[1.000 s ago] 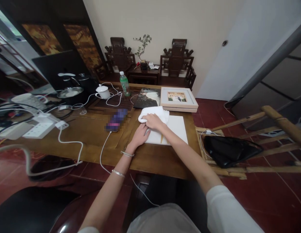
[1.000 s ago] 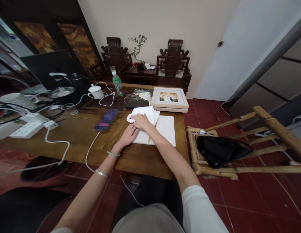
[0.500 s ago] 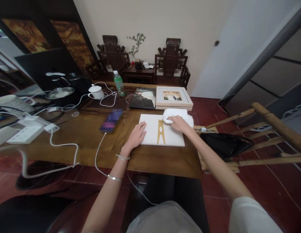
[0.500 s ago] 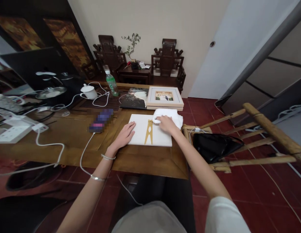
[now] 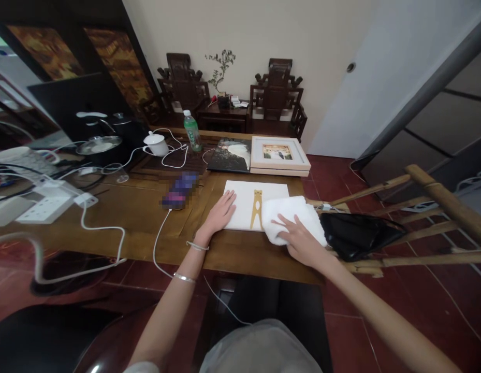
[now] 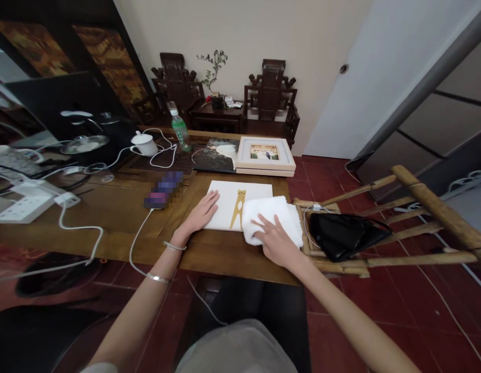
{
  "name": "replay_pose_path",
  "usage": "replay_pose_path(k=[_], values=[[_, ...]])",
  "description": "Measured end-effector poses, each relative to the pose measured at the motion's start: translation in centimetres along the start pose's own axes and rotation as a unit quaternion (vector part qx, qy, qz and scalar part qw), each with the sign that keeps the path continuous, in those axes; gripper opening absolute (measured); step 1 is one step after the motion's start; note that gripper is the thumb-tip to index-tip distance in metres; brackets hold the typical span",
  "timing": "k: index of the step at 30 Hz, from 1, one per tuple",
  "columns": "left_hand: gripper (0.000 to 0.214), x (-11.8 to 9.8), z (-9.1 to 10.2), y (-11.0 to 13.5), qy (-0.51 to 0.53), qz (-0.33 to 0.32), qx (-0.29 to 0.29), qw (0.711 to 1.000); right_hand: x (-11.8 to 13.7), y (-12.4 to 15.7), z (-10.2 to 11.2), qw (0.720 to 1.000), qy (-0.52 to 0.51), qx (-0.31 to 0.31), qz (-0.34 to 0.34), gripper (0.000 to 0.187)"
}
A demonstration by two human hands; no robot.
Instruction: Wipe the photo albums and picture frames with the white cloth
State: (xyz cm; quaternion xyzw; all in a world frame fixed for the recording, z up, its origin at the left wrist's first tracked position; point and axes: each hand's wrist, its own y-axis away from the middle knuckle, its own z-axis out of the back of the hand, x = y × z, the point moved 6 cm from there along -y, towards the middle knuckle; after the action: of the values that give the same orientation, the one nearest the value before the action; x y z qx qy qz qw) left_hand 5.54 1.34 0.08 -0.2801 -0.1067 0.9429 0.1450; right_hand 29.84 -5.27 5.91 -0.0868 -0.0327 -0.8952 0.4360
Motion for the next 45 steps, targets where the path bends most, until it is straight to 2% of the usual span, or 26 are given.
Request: replay_pose_path(k=[3, 11, 15, 19, 27, 30, 34, 42, 45], values=[[0.05, 0.1, 0.1, 0.0, -0.001, 0.001, -0.013, 1.0, -1.0, -1.2, 0.4, 1.0, -0.011, -0.001, 0.0, 0.05], [0.054, 0.4, -0.3, -0.1, -0.005, 0.004, 0.012, 1.0, -7.6, -8.2, 1.0, 0.998, 0.023, -0.032, -0.042, 0.052], [0.055, 0.5, -0.3, 0.0, -0.003, 0.005, 0.006, 1.0, -8.7, -9.8, 0.8, 0.996, 0.037, -0.042, -0.063, 0.053], [0.052, 0.6, -0.2, 0.0, 0.002, 0.001, -0.011, 1.0, -6.7, -8.2, 0.3, 0.997, 0.05, -0.039, -0.051, 0.054], [0.051, 0.3, -0.1, 0.0, 0.006, 0.006, -0.013, 1.0, 0.8, 0.2, -0.7, 0.999, 0.023, -0.015, 0.016, 0.048], [0.051, 0.3, 0.0, 0.0, 0.007, 0.007, -0.014, 1.0, 1.6, 1.4, -0.6, 0.999, -0.001, 0.002, 0.032, 0.047], [0.051, 0.3, -0.1, 0.0, 0.007, 0.009, -0.01, 1.0, -0.4, -0.3, 0.0, 1.0, -0.02, -0.007, 0.02, 0.05], [0.051, 0.3, 0.0, 0.0, 0.011, 0.01, -0.007, 1.0, -8.0, -8.5, 1.9, 0.998, -0.016, -0.037, -0.039, 0.052], [0.051, 0.4, 0.1, 0.0, 0.014, 0.011, -0.007, 1.0, -10.2, -10.8, 3.1, 0.997, -0.026, -0.041, -0.065, 0.053]])
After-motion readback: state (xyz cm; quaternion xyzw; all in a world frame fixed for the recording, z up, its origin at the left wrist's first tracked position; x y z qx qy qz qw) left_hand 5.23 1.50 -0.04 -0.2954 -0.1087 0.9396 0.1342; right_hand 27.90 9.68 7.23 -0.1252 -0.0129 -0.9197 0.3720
